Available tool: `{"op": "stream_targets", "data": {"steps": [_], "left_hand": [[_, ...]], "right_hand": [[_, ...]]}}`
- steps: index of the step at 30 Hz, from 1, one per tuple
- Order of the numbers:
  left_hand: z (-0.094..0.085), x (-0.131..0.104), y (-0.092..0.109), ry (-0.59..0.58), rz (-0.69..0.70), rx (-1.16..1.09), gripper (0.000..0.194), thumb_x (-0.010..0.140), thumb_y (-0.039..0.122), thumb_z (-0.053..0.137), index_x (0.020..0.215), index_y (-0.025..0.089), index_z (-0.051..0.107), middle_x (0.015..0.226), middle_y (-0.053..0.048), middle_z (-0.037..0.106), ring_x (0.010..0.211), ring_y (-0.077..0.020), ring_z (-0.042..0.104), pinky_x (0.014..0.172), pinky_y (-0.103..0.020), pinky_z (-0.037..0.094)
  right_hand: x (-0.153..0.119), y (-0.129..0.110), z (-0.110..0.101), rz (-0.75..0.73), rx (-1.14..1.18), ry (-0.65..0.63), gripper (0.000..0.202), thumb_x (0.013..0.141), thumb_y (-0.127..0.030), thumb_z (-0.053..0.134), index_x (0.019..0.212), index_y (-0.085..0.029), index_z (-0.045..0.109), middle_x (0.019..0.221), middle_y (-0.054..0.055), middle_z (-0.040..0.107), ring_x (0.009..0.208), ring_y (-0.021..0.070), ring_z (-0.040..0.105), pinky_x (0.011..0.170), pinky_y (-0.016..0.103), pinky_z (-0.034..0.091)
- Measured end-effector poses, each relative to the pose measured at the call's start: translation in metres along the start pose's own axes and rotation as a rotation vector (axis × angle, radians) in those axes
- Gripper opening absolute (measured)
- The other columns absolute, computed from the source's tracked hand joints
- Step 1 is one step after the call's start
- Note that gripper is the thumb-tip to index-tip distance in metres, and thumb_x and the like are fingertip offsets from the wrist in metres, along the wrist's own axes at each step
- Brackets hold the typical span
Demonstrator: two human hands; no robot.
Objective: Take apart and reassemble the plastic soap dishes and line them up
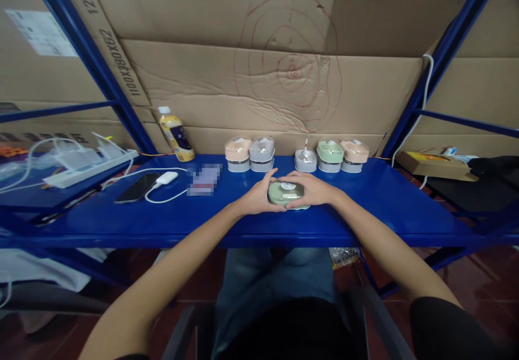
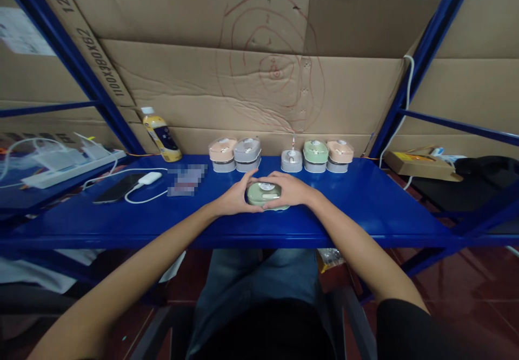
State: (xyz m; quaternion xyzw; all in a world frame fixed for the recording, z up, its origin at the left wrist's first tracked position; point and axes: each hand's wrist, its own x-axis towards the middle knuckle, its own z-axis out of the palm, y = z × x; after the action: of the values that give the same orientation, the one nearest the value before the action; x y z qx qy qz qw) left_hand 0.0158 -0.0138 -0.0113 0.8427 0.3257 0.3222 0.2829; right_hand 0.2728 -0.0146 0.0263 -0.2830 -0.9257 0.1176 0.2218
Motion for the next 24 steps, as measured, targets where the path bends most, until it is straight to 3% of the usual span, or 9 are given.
{"op": "stream_targets", "data": {"steps": [4, 6, 10, 14, 18, 21, 24], "left_hand": [[-0.005, 0.000, -0.003, 0.026, 0.004, 0.102, 0.125, 0.066, 0.054, 0.096, 0.165, 0.022, 0.027, 0.152, -0.023, 0.057, 0.142, -0.0425, 0.057, 0.118, -0.061, 0.045], [-0.008, 0.001, -0.006, 0.099, 0.025, 0.164, 0.112, 0.072, 0.049, 0.093, 0.161, 0.020, 0.032, 0.150, -0.021, 0.058, 0.139, -0.0393, 0.059, 0.117, -0.058, 0.048], [-0.010, 0.001, -0.010, 0.295, -0.024, 0.354, 0.058, 0.090, 0.029, 0.071, 0.142, 0.017, 0.049, 0.137, -0.017, 0.061, 0.123, -0.0309, 0.067, 0.106, -0.050, 0.057], [-0.007, 0.001, -0.007, 0.300, -0.061, 0.466, 0.021, 0.095, 0.027, 0.061, 0.115, 0.019, 0.060, 0.115, -0.011, 0.065, 0.099, -0.0259, 0.070, 0.092, -0.044, 0.062], [-0.017, 0.011, 0.001, 0.380, 0.012, 0.658, 0.029, 0.097, 0.027, 0.060, 0.123, 0.017, 0.061, 0.125, -0.016, 0.064, 0.118, -0.0325, 0.066, 0.104, -0.049, 0.057], [-0.036, 0.034, 0.002, 0.373, 0.073, 0.838, 0.055, 0.091, 0.021, 0.066, 0.144, 0.013, 0.053, 0.154, -0.024, 0.050, 0.147, -0.0412, 0.048, 0.122, -0.057, 0.042], [-0.051, 0.064, -0.002, 0.304, 0.021, 0.925, 0.072, 0.087, 0.020, 0.072, 0.154, 0.014, 0.046, 0.169, -0.024, 0.038, 0.160, -0.0454, 0.029, 0.129, -0.062, 0.028]], "right_hand": [[-0.005, -0.002, -0.003, 0.060, -0.034, -0.026, 0.103, 0.076, -0.073, 0.084, 0.163, -0.031, 0.047, 0.146, 0.013, 0.060, 0.130, 0.0349, 0.063, 0.111, 0.050, 0.052], [-0.009, -0.003, -0.008, 0.107, -0.056, -0.034, 0.111, 0.076, -0.075, 0.082, 0.167, -0.029, 0.039, 0.152, 0.015, 0.056, 0.136, 0.0375, 0.060, 0.113, 0.053, 0.051], [-0.018, 0.002, -0.021, 0.215, -0.175, -0.043, 0.112, 0.075, -0.070, 0.085, 0.167, -0.026, 0.039, 0.157, 0.018, 0.053, 0.140, 0.0406, 0.058, 0.113, 0.055, 0.051], [-0.018, 0.005, -0.022, 0.271, -0.407, 0.017, 0.092, 0.079, -0.058, 0.086, 0.158, -0.023, 0.053, 0.154, 0.019, 0.056, 0.133, 0.0403, 0.061, 0.108, 0.052, 0.052], [-0.003, 0.001, -0.015, 0.201, -0.649, 0.025, 0.072, 0.089, -0.055, 0.078, 0.150, -0.020, 0.061, 0.145, 0.019, 0.062, 0.132, 0.0403, 0.057, 0.110, 0.053, 0.045], [0.018, 0.003, -0.010, 0.200, -0.803, -0.001, 0.069, 0.095, -0.060, 0.070, 0.147, -0.015, 0.062, 0.137, 0.021, 0.066, 0.129, 0.0411, 0.055, 0.111, 0.053, 0.038], [0.042, 0.012, -0.006, 0.236, -0.890, -0.005, 0.065, 0.097, -0.059, 0.066, 0.141, -0.011, 0.064, 0.131, 0.023, 0.068, 0.127, 0.0417, 0.054, 0.112, 0.055, 0.034]]}}
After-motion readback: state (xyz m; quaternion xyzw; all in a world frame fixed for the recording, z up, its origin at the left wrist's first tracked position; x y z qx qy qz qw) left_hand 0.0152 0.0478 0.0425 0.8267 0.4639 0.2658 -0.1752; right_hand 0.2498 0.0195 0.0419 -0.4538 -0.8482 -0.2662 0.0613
